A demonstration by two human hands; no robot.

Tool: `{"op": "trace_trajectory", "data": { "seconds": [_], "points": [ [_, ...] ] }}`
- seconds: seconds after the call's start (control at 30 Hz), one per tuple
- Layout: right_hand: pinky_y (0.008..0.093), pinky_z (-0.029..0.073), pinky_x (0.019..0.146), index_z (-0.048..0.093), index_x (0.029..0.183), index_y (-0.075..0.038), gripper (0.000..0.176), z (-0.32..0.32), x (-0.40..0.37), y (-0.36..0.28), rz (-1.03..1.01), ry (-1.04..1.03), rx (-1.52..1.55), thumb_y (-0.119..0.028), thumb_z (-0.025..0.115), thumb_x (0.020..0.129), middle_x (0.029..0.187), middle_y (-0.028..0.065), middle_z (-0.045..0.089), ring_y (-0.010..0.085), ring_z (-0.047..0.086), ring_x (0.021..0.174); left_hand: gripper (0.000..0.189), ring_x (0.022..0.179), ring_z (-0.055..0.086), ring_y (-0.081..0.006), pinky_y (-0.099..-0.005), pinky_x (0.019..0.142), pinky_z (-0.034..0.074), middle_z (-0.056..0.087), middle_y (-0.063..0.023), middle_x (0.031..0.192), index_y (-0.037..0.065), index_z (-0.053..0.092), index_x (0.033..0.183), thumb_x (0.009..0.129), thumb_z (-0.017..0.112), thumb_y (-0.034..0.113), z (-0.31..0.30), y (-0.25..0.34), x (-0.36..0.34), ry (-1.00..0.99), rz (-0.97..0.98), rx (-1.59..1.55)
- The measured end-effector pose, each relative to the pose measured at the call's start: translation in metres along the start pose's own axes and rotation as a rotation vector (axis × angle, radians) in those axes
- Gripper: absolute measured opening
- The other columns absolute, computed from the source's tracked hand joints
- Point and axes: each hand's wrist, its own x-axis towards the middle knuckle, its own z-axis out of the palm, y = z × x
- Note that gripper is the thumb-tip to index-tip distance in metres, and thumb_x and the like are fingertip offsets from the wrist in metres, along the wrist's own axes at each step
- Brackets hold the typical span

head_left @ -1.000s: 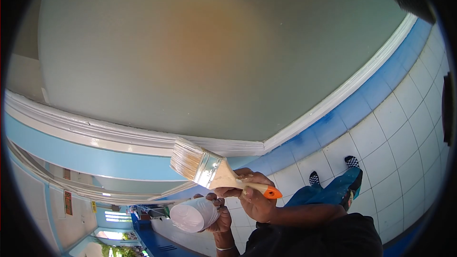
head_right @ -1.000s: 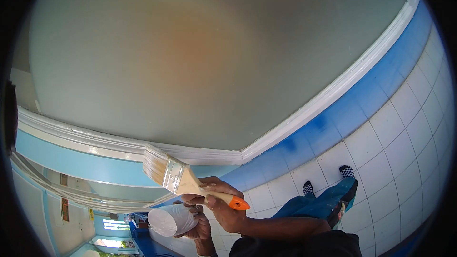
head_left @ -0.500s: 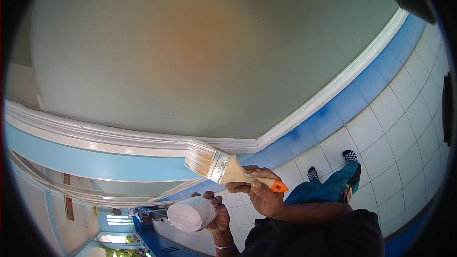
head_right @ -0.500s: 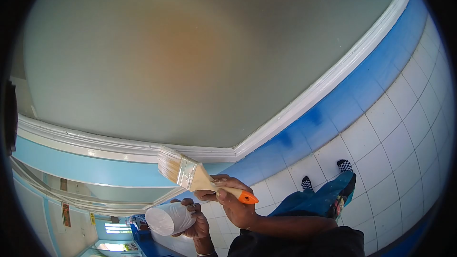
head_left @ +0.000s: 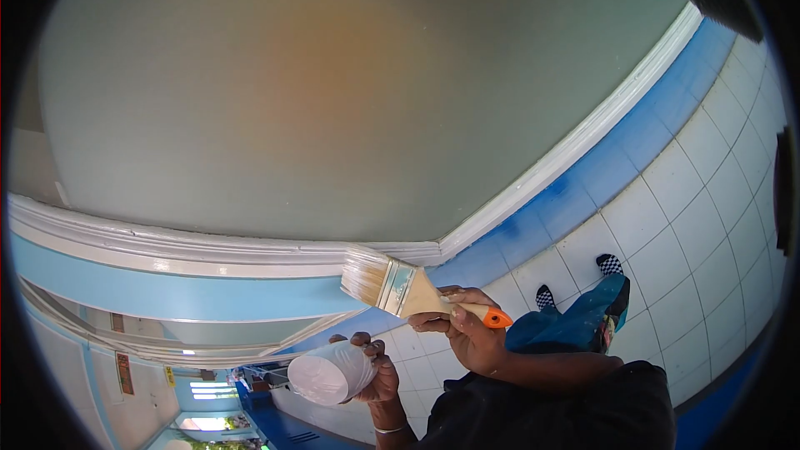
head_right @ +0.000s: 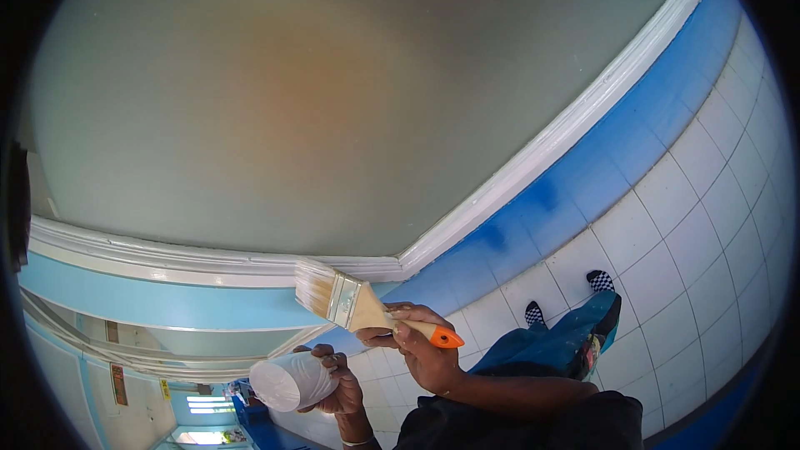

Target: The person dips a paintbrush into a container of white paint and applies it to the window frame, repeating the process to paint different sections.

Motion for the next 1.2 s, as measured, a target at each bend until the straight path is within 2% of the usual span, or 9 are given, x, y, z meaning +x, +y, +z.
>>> {"op": "trace_trajectory", "data": {
  "seconds": [0.17, 0.73, 0.9, 1.2],
  "points": [
    [0.0545, 0.056, 0.101, 0.048, 0.13, -0.002, 0.025, -0.007, -0.002, -0.005, 0.018, -0.012, -0.071, -0.008, 0.043, 0.106, 0.136, 0.0261, 0.053, 0.0474, 0.066, 0.116, 0.109, 0.132, 0.045, -0.0366, -0.045, 0.11, 0.045, 0.04, -0.0128, 0.145, 0.021, 0.038, 0.152, 0.061, 0.098, 0.011, 0.001, -0.003, 0.002, -0.002, -0.003, -0.01],
    [0.0514, 0.057, 0.101, 0.05, 0.13, -0.003, 0.027, -0.025, -0.011, -0.022, 0.071, 0.161, -0.127, -0.011, 0.041, 0.107, 0.124, 0.0298, 0.063, 0.0426, 0.068, 0.113, 0.109, 0.131, 0.046, -0.0369, -0.0454, 0.11, 0.046, 0.04, -0.0141, 0.143, 0.021, 0.038, 0.152, 0.061, 0.097, 0.01, 0.003, -0.011, 0.004, 0.008, -0.01, -0.022],
    [0.0508, 0.057, 0.1, 0.051, 0.129, -0.003, 0.026, -0.03, -0.013, -0.025, 0.067, 0.176, -0.108, -0.01, 0.042, 0.106, 0.123, 0.0288, 0.064, 0.0429, 0.069, 0.112, 0.099, 0.131, 0.047, -0.0382, -0.0457, 0.111, 0.048, 0.042, -0.0165, 0.142, 0.021, 0.037, 0.15, 0.07, 0.094, 0.014, 0.006, -0.017, 0.007, -0.008, -0.007, 0.004],
    [0.0507, 0.059, 0.098, 0.052, 0.127, -0.003, 0.024, -0.043, -0.018, -0.033, 0.07, 0.25, -0.128, -0.009, 0.044, 0.105, 0.121, 0.0283, 0.065, 0.0427, 0.07, 0.11, 0.102, 0.132, 0.046, -0.0384, -0.0467, 0.111, 0.047, 0.042, -0.0157, 0.142, 0.02, 0.038, 0.15, 0.066, 0.095, 0.011, 0.004, -0.02, 0.006, -0.002, -0.018, -0.01]
  ]
}}
